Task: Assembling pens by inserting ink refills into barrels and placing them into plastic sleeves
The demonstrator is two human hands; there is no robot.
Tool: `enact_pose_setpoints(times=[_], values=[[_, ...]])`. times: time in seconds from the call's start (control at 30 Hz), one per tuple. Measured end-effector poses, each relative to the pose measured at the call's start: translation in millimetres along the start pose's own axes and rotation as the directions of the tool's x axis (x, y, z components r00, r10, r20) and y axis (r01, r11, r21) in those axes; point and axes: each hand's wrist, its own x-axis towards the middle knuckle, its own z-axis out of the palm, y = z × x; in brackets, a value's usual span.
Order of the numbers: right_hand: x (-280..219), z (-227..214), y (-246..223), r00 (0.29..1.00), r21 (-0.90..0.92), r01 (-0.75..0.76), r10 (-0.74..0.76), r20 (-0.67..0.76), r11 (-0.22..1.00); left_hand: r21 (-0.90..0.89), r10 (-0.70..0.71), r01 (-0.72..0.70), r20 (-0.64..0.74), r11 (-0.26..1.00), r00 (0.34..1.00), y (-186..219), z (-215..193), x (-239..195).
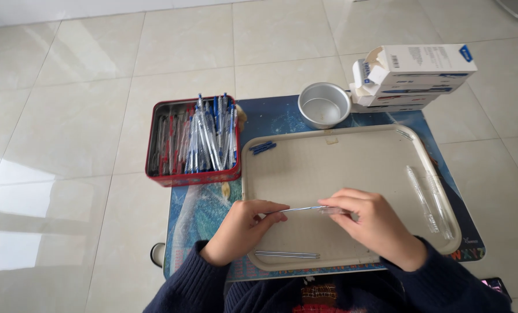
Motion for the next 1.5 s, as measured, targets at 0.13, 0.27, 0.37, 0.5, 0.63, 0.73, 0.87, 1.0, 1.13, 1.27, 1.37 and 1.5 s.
enact_pose_setpoints(times=[0.13, 0.27, 0.37, 0.5, 0.63, 0.73, 0.87, 1.0, 1.13, 1.27, 1.37, 1.5], values=[[-2.9, -11.9, 27.8, 0.997, -0.076, 0.076, -0.075, 0.015, 0.994, 0.041, -0.040, 0.041, -0.023, 0.998, 0.999, 0.3, 1.2, 0.5], [11.3, -67.3, 49.7, 0.956, -0.244, -0.281, 0.248, -0.159, 0.928, 0.178, 0.015, -0.005, -0.056, 0.984, 0.998, -7.2, 3.5, 0.6], [21.1, -85.4, 92.2, 0.894, -0.395, -0.446, 0.377, -0.243, 0.803, 0.260, 0.072, -0.061, -0.032, 0.964, 0.997, -13.3, 6.9, -0.5], [33.3, -85.5, 125.8, 0.873, -0.607, -0.476, 0.426, -0.239, 0.636, 0.297, 0.082, -0.072, -0.023, 0.952, 0.996, -16.4, 7.1, -0.2], [35.5, -76.1, 139.8, 0.899, -0.690, -0.429, 0.354, -0.259, 0.583, 0.317, 0.089, -0.087, 0.009, 0.944, 0.996, -16.8, 7.6, 0.1], [38.2, -75.0, 137.6, 0.902, -0.691, -0.417, 0.364, -0.234, 0.590, 0.348, 0.110, -0.123, 0.058, 0.929, 0.992, -17.0, 8.0, 0.1], [37.9, -79.2, 133.2, 0.908, -0.605, -0.415, 0.356, -0.222, 0.680, 0.355, 0.128, -0.154, 0.096, 0.922, 0.987, -19.2, 7.9, 0.3], [14.3, -91.9, 123.5, 0.902, -0.380, -0.432, 0.399, -0.167, 0.818, 0.378, 0.104, -0.145, 0.127, 0.915, 0.986, -19.0, 7.0, -0.5], [-27.2, -89.1, 110.1, 0.827, -0.409, -0.532, 0.559, -0.060, 0.741, 0.377, 0.093, -0.152, 0.169, 0.914, 0.981, -16.9, 6.7, -1.5], [-47.4, -73.7, 95.1, 0.809, -0.405, -0.576, 0.566, -0.159, 0.710, 0.375, 0.086, -0.169, 0.228, 0.911, 0.970, -14.8, 6.0, -1.5], [-51.8, -63.3, 96.0, 0.844, -0.478, -0.536, 0.463, -0.271, 0.696, 0.369, 0.117, -0.201, 0.237, 0.907, 0.964, -13.9, 4.9, -3.8], [-51.9, -57.8, 95.4, 0.832, -0.588, -0.551, 0.447, -0.329, 0.593, 0.350, 0.184, -0.255, 0.224, 0.902, 0.957, -13.4, 4.0, -9.8]])
